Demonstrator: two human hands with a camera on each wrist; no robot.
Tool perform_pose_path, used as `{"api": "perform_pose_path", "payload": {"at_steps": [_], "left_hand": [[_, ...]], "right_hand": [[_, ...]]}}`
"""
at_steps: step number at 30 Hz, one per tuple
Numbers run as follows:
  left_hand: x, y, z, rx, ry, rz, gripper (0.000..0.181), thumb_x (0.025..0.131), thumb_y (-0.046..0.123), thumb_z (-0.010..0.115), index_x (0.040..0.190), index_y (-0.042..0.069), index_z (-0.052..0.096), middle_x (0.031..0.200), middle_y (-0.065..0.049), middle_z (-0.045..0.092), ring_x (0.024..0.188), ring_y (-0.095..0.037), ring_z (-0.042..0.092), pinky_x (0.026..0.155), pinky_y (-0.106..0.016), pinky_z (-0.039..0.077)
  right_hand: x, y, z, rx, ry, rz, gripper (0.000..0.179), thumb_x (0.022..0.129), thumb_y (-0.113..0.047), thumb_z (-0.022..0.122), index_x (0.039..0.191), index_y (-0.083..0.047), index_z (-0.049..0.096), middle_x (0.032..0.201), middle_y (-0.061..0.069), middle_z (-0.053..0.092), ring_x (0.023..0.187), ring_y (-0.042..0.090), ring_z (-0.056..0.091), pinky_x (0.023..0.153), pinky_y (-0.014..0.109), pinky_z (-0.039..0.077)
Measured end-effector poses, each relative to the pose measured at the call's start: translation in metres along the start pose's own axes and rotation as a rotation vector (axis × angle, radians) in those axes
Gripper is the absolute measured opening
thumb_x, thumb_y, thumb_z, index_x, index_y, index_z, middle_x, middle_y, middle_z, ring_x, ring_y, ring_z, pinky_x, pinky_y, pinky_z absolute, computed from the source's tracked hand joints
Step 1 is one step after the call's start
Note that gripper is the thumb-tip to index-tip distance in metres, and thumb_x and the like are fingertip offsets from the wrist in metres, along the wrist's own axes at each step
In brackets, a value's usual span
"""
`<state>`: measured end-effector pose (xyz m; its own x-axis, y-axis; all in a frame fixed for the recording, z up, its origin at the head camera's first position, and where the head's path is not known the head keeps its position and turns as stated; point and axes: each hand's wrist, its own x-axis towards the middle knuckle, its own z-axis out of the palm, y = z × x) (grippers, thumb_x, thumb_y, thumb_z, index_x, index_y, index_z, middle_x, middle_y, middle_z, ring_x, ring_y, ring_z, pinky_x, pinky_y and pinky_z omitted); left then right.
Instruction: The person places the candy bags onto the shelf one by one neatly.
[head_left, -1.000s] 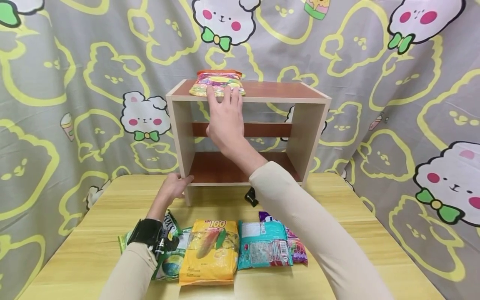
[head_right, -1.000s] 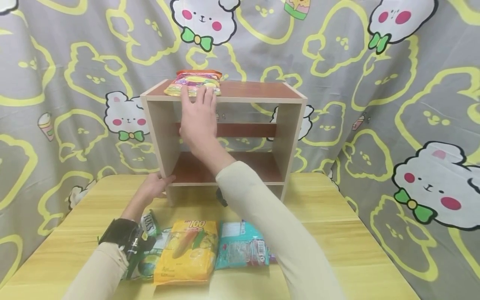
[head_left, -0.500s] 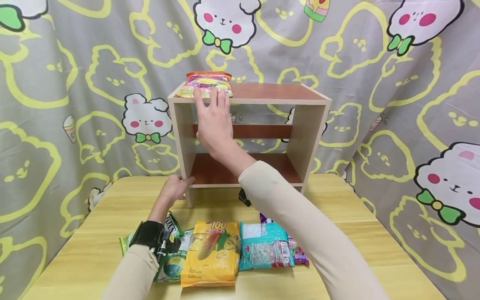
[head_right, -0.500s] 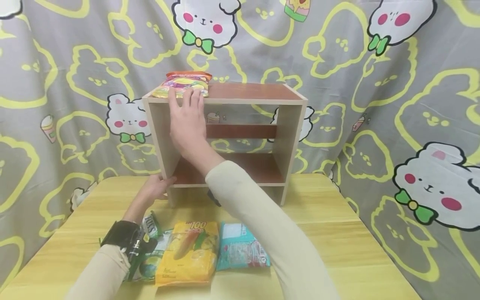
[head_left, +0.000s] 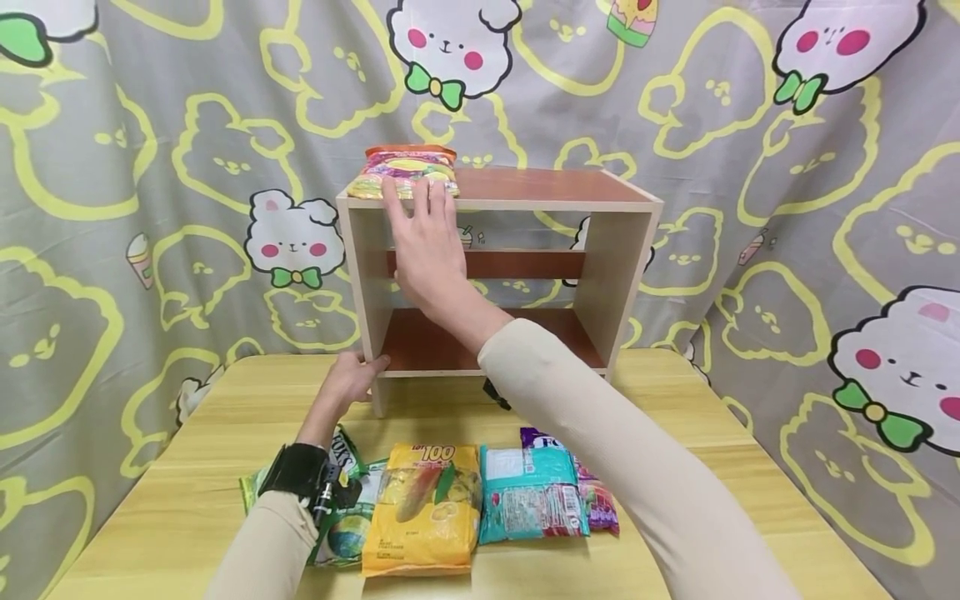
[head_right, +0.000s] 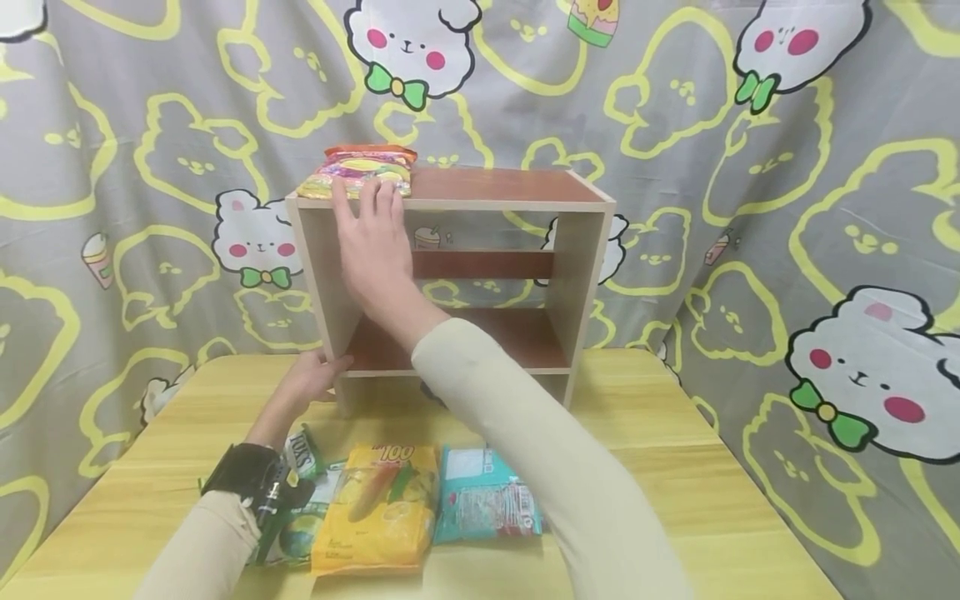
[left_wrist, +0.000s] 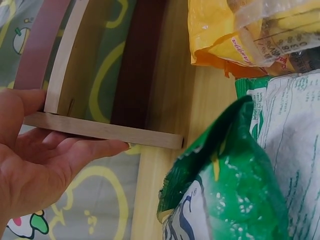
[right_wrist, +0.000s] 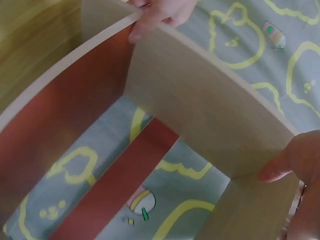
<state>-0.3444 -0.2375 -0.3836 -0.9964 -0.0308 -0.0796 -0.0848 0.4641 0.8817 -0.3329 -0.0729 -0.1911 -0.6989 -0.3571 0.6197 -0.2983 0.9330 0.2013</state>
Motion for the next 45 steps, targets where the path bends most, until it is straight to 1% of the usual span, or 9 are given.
{"api": "perform_pose_path", "payload": {"at_steps": [4, 8, 15, 18, 25, 28, 33, 40, 45], "left_hand": [[0.000, 0.000, 0.000, 0.010, 0.003, -0.001, 0.057, 0.105, 0.033, 0.052, 0.148, -0.003, 0.044, 0.148, -0.028, 0.048, 0.136, -0.047, 0.048, 0.096, -0.053, 0.056], [0.000, 0.000, 0.001, 0.008, -0.002, 0.001, 0.057, 0.105, 0.033, 0.051, 0.148, -0.003, 0.045, 0.148, -0.028, 0.048, 0.136, -0.047, 0.049, 0.096, -0.053, 0.057], [-0.001, 0.001, 0.003, 0.016, -0.005, 0.012, 0.056, 0.105, 0.032, 0.051, 0.148, -0.004, 0.045, 0.148, -0.030, 0.048, 0.134, -0.048, 0.050, 0.094, -0.052, 0.057], [0.001, 0.001, 0.003, 0.011, -0.003, 0.011, 0.055, 0.105, 0.032, 0.051, 0.148, -0.003, 0.046, 0.148, -0.029, 0.048, 0.135, -0.047, 0.050, 0.095, -0.052, 0.057], [0.002, 0.001, 0.002, 0.011, -0.005, 0.013, 0.055, 0.105, 0.033, 0.051, 0.147, -0.003, 0.047, 0.147, -0.029, 0.048, 0.134, -0.047, 0.050, 0.095, -0.051, 0.057], [0.001, 0.000, 0.002, 0.009, -0.006, 0.013, 0.054, 0.105, 0.033, 0.051, 0.146, -0.003, 0.048, 0.147, -0.029, 0.048, 0.134, -0.047, 0.050, 0.095, -0.052, 0.057], [0.000, 0.000, 0.002, 0.009, -0.011, 0.012, 0.054, 0.105, 0.033, 0.051, 0.144, -0.004, 0.049, 0.146, -0.029, 0.049, 0.134, -0.047, 0.050, 0.096, -0.052, 0.057], [-0.001, -0.001, 0.000, 0.019, -0.008, 0.008, 0.057, 0.106, 0.034, 0.050, 0.148, -0.004, 0.044, 0.148, -0.029, 0.048, 0.135, -0.047, 0.049, 0.096, -0.052, 0.057], [0.000, 0.000, 0.002, 0.016, -0.015, 0.008, 0.056, 0.106, 0.034, 0.050, 0.148, -0.004, 0.045, 0.148, -0.029, 0.048, 0.136, -0.046, 0.049, 0.097, -0.052, 0.056]], "right_hand": [[0.001, 0.003, -0.002, -0.001, 0.003, -0.014, 0.096, 0.085, -0.030, 0.071, 0.162, -0.017, 0.014, 0.157, 0.019, 0.031, 0.148, 0.039, 0.024, 0.126, 0.045, 0.015], [0.002, 0.005, -0.007, 0.027, -0.008, -0.020, 0.091, 0.086, -0.029, 0.070, 0.159, -0.015, 0.019, 0.154, 0.017, 0.035, 0.146, 0.037, 0.027, 0.126, 0.044, 0.017], [0.007, 0.009, -0.019, 0.084, -0.005, -0.003, 0.078, 0.087, -0.025, 0.067, 0.155, -0.019, 0.028, 0.136, 0.011, 0.048, 0.127, 0.029, 0.038, 0.115, 0.039, 0.031], [0.008, 0.011, -0.023, 0.097, -0.021, 0.003, 0.076, 0.090, -0.024, 0.063, 0.156, -0.019, 0.028, 0.136, 0.010, 0.049, 0.127, 0.028, 0.039, 0.115, 0.038, 0.031], [0.008, 0.014, -0.025, 0.109, -0.036, -0.007, 0.075, 0.092, -0.022, 0.060, 0.158, -0.018, 0.027, 0.143, 0.011, 0.046, 0.136, 0.029, 0.037, 0.122, 0.039, 0.026], [0.008, 0.015, -0.025, 0.124, -0.044, -0.008, 0.076, 0.092, -0.022, 0.060, 0.159, -0.019, 0.024, 0.145, 0.011, 0.045, 0.136, 0.028, 0.037, 0.124, 0.038, 0.024], [0.008, 0.019, -0.028, 0.135, -0.024, -0.011, 0.074, 0.092, -0.020, 0.059, 0.158, -0.016, 0.026, 0.144, 0.010, 0.048, 0.134, 0.026, 0.041, 0.123, 0.035, 0.027], [-0.001, 0.026, -0.035, 0.190, 0.029, -0.013, 0.063, 0.096, -0.020, 0.054, 0.154, -0.010, 0.032, 0.138, 0.012, 0.054, 0.131, 0.026, 0.046, 0.111, 0.035, 0.041], [-0.019, 0.034, -0.041, 0.212, 0.068, -0.049, 0.059, 0.096, -0.020, 0.055, 0.150, -0.005, 0.036, 0.135, 0.013, 0.056, 0.127, 0.027, 0.049, 0.108, 0.035, 0.044]]}}
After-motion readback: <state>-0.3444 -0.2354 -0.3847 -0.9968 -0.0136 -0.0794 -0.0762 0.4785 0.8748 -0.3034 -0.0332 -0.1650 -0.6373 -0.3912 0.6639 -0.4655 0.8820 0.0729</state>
